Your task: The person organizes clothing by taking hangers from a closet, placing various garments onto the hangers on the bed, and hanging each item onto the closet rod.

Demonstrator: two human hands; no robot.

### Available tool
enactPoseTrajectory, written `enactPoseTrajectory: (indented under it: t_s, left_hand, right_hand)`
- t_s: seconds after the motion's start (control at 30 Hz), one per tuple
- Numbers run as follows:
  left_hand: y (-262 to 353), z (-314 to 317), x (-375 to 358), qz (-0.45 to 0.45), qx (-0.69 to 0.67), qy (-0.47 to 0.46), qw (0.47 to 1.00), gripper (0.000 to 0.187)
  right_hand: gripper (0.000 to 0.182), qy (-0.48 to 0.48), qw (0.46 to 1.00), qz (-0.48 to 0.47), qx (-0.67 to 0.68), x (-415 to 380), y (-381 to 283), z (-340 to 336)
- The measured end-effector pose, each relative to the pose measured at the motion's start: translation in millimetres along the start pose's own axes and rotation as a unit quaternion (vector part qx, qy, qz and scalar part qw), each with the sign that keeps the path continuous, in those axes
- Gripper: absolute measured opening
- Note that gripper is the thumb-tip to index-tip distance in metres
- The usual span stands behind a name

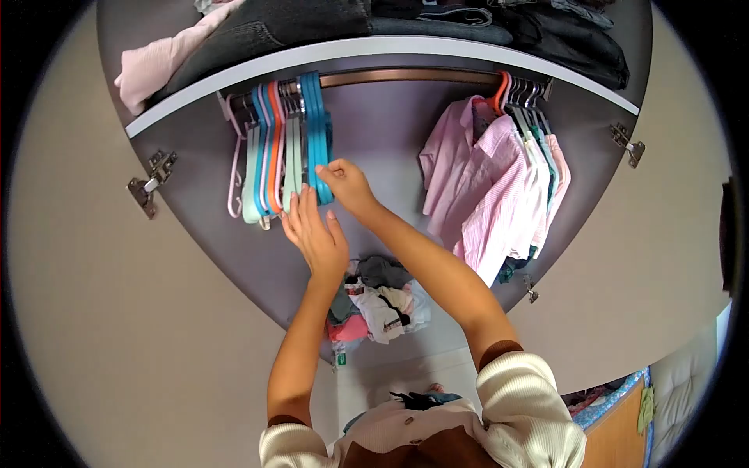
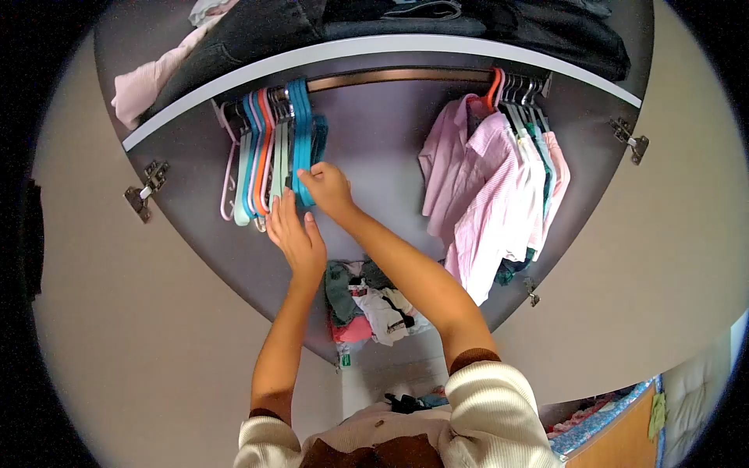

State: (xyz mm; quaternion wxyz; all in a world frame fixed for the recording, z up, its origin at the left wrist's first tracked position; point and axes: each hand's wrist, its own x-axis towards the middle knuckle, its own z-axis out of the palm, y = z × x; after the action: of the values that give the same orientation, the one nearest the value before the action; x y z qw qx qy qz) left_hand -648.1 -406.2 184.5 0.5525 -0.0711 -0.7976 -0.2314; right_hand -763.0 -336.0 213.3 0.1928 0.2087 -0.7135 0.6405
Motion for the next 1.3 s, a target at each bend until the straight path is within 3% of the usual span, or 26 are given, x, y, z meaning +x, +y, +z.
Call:
enactPoseTrajectory:
  t_s: [0.03, 0.23, 0.33, 0.87, 1.17, 1.3]
  left_hand:
    - [-3.6, -3.4, -1.4, 0.003, 0.003, -0.012, 1.000, 0.048]
    - [-3.9, -15.0, -3.8, -0.002, -0.002, -0.030, 1.000, 0.048]
    - [-0.8, -13.9, -3.8, 0.003, -0.020, -0.028, 0.999, 0.047]
    - [50.6, 10.7, -17.5, 0.053, -0.111, -0.070, 0.990, 0.044]
    - [53.2, 19.2, -27.3, 0.048, -0.153, -0.053, 0.986, 0.048]
    - [87.0, 36.3, -33.7, 0.020, -0.200, -0.078, 0.976, 0.054]
  right_hand:
    - [0.026, -0.007, 0.999, 0.046, 0.024, 0.6, 1.5, 5.4]
    - [0.018, 0.010, 0.972, 0.092, 0.218, -8.7, -27.6, -6.5]
    - [0.019, 0.001, 0.972, 0.066, 0.224, -8.3, -32.5, -18.2]
    - [0.023, 0.027, 0.978, 0.116, 0.174, -15.5, -49.8, -89.6]
    - [0.023, 0.049, 0.980, 0.125, 0.145, -144.7, -21.9, -140.2]
    - [0.021, 0.070, 0.968, 0.203, 0.128, -243.3, -16.0, -195.1]
